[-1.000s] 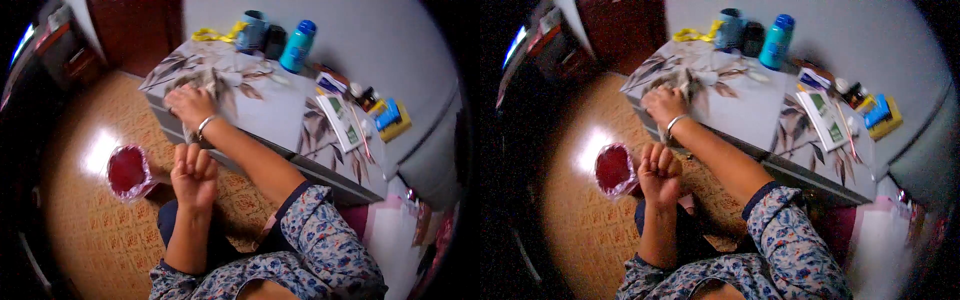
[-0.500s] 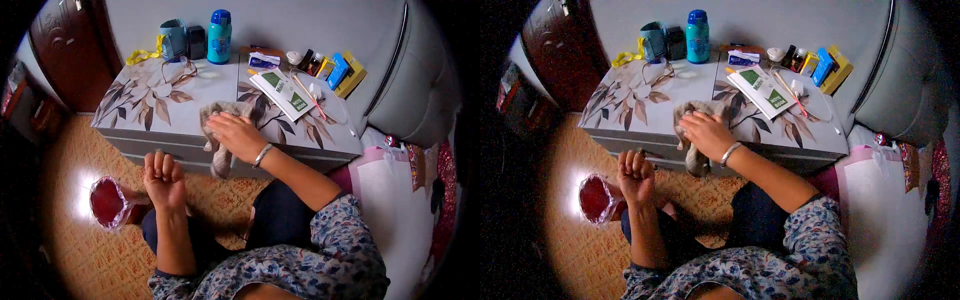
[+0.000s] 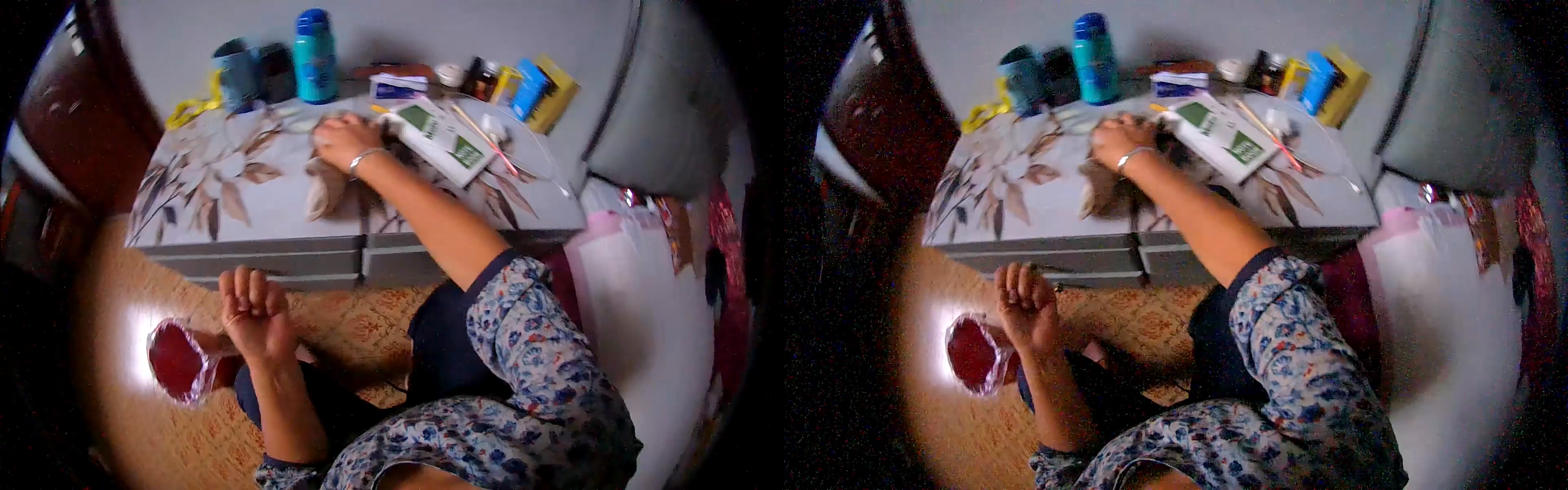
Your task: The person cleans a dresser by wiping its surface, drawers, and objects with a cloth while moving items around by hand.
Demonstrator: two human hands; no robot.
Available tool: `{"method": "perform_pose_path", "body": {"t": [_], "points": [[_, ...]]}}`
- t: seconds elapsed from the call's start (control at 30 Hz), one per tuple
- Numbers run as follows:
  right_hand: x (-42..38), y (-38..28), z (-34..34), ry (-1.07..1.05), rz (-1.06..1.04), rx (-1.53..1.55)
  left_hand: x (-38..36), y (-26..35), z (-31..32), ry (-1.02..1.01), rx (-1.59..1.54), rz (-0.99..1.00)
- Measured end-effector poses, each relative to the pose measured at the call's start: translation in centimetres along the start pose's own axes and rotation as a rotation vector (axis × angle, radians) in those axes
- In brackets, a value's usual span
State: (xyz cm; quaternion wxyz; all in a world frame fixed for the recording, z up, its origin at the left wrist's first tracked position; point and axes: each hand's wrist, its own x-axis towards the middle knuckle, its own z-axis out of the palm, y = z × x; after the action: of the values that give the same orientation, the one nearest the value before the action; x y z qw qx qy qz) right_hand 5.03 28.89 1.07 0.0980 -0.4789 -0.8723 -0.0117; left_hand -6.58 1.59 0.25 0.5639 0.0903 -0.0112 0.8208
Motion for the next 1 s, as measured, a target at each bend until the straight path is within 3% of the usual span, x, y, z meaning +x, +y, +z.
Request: {"method": "perform_pose_path", "body": {"t": [0.2,0.23,0.27,0.43,0.47,0.53,0.67,0.73,0.8,0.93,1.0], "points": [[-10.4,-2.3,0.2,0.315,-0.316,0.263,0.7,-2.6,-0.1,-0.007,-0.026,-0.123],[-12.4,-2.6,-1.2,0.207,-0.314,0.217,0.9,-3.2,-0.4,-0.009,-0.033,-0.148],[-14.4,-2.1,-1.1,0.293,-0.367,0.241,1.0,-3.8,-0.7,-0.043,-0.027,-0.164],[-21.4,4.0,-2.7,0.367,-0.332,0.289,1.4,-6.6,-1.5,-0.093,-0.048,-0.256],[-22.4,5.7,-4.0,0.28,-0.28,0.288,1.4,-7.0,-1.5,-0.036,-0.012,-0.225],[-24.1,10.1,-3.8,0.345,-0.295,0.187,1.5,-7.6,-1.9,0.017,0.026,-0.204],[-27.5,17.3,-5.5,0.303,-0.04,0.245,2.0,-7.4,-3.0,-0.043,0.063,-0.251],[-29.1,20.8,-4.9,0.399,0.096,0.061,1.8,-7.0,-2.9,-0.036,0.079,-0.256],[-30.7,23.3,-4.9,0.517,0.158,0.095,1.8,-7.0,-2.8,-0.024,0.057,-0.233],[-35.3,25.5,-2.0,0.983,0.485,0.242,1.8,-6.2,-3.1,-0.116,-0.011,-0.282],[-37.2,25.2,-0.3,1.053,0.553,0.318,1.4,-5.9,-2.6,-0.069,0.032,-0.235]]}}
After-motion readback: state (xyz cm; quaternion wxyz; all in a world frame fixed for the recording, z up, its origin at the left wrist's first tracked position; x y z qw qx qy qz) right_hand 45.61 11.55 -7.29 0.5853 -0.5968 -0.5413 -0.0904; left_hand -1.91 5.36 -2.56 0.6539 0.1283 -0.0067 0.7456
